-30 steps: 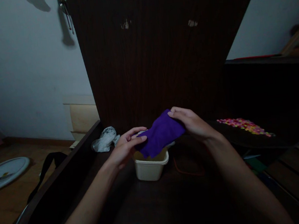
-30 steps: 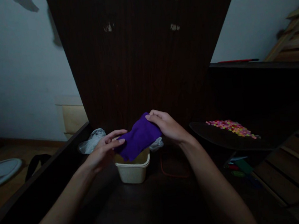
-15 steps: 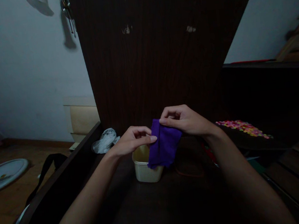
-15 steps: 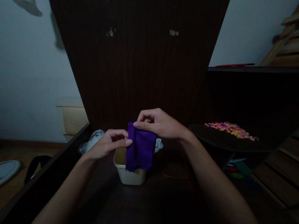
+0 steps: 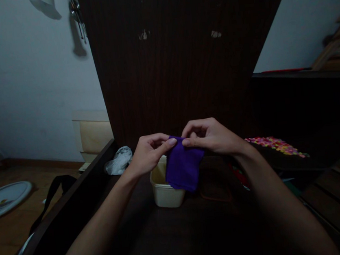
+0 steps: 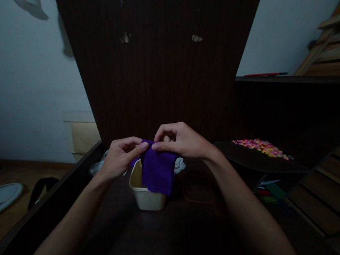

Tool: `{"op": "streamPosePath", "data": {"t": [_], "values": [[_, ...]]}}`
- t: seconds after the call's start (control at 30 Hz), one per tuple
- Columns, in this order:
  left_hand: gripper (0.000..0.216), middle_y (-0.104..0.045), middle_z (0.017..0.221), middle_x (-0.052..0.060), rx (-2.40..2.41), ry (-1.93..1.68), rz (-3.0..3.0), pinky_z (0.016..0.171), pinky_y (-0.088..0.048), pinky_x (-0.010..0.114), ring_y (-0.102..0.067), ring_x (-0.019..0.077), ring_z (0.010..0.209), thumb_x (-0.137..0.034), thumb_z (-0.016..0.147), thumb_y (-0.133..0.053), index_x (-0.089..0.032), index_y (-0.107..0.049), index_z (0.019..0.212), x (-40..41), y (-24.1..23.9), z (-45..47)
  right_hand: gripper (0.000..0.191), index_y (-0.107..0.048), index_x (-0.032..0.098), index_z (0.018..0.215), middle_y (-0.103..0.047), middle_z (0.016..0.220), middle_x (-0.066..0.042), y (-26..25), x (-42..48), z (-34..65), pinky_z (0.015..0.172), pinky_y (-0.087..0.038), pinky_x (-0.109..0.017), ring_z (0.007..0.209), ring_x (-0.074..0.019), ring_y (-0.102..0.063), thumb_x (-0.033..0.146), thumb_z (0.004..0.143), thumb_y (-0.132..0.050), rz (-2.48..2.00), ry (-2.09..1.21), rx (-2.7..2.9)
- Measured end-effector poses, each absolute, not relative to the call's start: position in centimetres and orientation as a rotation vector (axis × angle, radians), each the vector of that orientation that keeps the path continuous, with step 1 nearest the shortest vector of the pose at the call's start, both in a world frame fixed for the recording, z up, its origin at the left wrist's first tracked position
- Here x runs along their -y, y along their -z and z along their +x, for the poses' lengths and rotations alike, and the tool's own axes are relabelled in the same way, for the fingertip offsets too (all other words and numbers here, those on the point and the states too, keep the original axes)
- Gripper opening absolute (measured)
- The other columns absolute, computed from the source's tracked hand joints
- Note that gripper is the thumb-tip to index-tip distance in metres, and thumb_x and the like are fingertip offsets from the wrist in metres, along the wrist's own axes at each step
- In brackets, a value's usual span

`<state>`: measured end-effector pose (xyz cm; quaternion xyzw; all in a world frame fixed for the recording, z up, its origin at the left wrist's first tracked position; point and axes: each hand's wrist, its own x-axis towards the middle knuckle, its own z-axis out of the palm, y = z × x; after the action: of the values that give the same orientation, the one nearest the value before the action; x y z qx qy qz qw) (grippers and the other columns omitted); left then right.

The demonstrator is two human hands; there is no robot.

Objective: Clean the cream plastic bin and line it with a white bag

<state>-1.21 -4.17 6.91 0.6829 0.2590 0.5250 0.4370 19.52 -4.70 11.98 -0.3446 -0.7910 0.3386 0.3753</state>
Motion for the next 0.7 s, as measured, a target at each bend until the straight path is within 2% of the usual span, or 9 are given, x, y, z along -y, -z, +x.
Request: {"op": "streamPosePath", "data": {"t": [0.13,0.23,0.33,0.5,0.6,0.7], "values": [[0.025,-0.069,0.070,0.000,-0.649,-1.394,1.654,0.056,-0.046,0.020,-0.059,0.0110,0.060,-0.040,0.079,-0.079,-0.016,-0.073,0.082,4.2,-7.1,-1.2,0.024,-0.073,0.018,0.079,-0.062,0.063,0.002,-11.9,4.5,20.2,0.053,-0.040,-0.024,0.058,-0.0129,-0.053,0.035,0.069,-0.085,-0.940,-0.912,1.995],[0.029,-0.063,0.066,-0.002,-0.667,-1.441,1.660,0.052,-0.042,0.019,-0.054,0.0098,0.057,-0.045,0.081,-0.077,-0.017,-0.068,0.084,4.2,-7.0,-1.2,0.022,-0.070,0.018,0.072,-0.066,0.070,0.000,-11.9,4.6,20.3,0.060,-0.045,-0.027,0.065,-0.0158,-0.059,0.037,0.073,-0.081,-0.952,-0.932,2.007],[0.034,-0.055,0.060,-0.005,-0.671,-1.412,1.662,0.047,-0.038,0.019,-0.050,0.0090,0.052,-0.052,0.083,-0.074,-0.019,-0.063,0.088,4.0,-6.8,-1.2,0.024,-0.066,0.019,0.073,-0.062,0.069,0.002,-11.8,4.6,20.0,0.061,-0.045,-0.026,0.066,-0.0148,-0.056,0.038,0.076,-0.079,-0.910,-0.891,1.947],[0.045,-0.053,0.059,-0.008,-0.550,-1.361,1.481,0.045,-0.038,0.016,-0.049,0.0065,0.048,-0.060,0.078,-0.075,-0.019,-0.059,0.086,3.6,-6.1,-0.8,0.032,-0.059,0.019,0.075,-0.057,0.067,0.004,-11.1,4.2,19.2,0.057,-0.041,-0.024,0.062,-0.0120,-0.052,0.043,0.076,-0.080,-0.808,-0.953,1.781],[0.044,-0.058,0.062,-0.007,-0.509,-1.287,1.355,0.049,-0.040,0.014,-0.053,0.0053,0.051,-0.054,0.073,-0.083,-0.017,-0.063,0.087,3.5,-5.6,-0.6,0.035,-0.057,0.020,0.076,-0.056,0.066,0.005,-10.7,3.9,18.8,0.054,-0.040,-0.023,0.059,-0.0109,-0.050,0.046,0.075,-0.081,-0.786,-0.980,1.728],[0.044,-0.072,0.076,-0.002,-0.502,-1.153,1.282,0.062,-0.050,0.020,-0.066,0.0104,0.064,-0.037,0.065,-0.091,-0.016,-0.070,0.098,3.6,-5.3,-0.5,0.037,-0.056,0.021,0.078,-0.057,0.066,0.005,-10.4,3.9,18.7,0.051,-0.040,-0.023,0.057,-0.0110,-0.051,0.048,0.076,-0.081,-0.787,-0.993,1.702]]}}
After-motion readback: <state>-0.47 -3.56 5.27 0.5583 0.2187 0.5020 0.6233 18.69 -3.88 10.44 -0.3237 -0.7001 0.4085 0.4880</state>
